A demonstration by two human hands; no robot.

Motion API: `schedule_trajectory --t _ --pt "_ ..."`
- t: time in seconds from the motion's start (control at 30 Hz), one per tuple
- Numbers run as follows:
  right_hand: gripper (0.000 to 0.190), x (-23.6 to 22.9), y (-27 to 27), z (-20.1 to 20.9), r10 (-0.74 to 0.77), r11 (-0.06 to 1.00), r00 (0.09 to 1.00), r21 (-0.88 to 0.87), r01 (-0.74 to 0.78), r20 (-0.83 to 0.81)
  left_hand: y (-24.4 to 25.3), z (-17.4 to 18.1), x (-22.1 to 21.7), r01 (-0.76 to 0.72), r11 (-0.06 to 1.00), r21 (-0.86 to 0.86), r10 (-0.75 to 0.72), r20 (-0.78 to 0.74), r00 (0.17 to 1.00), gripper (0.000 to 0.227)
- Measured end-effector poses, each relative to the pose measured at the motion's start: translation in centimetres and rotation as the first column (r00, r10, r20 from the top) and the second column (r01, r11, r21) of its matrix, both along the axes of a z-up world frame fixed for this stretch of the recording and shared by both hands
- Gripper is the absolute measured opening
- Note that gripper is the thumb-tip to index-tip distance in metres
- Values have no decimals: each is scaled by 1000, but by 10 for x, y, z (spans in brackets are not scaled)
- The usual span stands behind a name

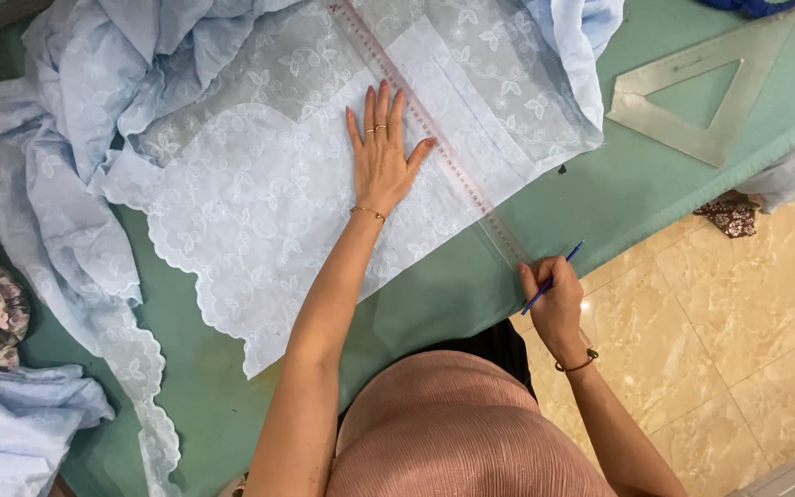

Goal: The person lays out a piece of light blue lace fabric on a green work table. Using a long ruler and a blue pen, they measure and mark straight lines and points on the fabric to prepare for cutting.

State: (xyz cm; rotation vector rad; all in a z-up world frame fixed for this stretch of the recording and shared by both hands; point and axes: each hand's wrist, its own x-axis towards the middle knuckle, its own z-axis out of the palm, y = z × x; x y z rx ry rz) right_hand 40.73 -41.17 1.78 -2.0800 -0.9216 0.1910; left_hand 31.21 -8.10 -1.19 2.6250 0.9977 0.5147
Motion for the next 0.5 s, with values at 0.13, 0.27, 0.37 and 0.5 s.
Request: schedule_trajectory --t 0.13,0.27,0.37,0.5 --pt "37 -3 7 21 13 994 999 -108 -8 45 0 4 1 -6 1000 -29 3 -123 992 83" --pt "40 -2 8 22 57 985 984 -168 -28 170 0 6 0 10 1000 4 -10 -124 992 82" --pt "37 -1 7 18 75 988 970 -149 -41 229 -1 12 0 13 1000 5 -12 -147 989 78" --pt "36 -1 8 16 69 989 973 -141 -39 219 -1 14 1 12 999 -30 -17 -166 986 79"
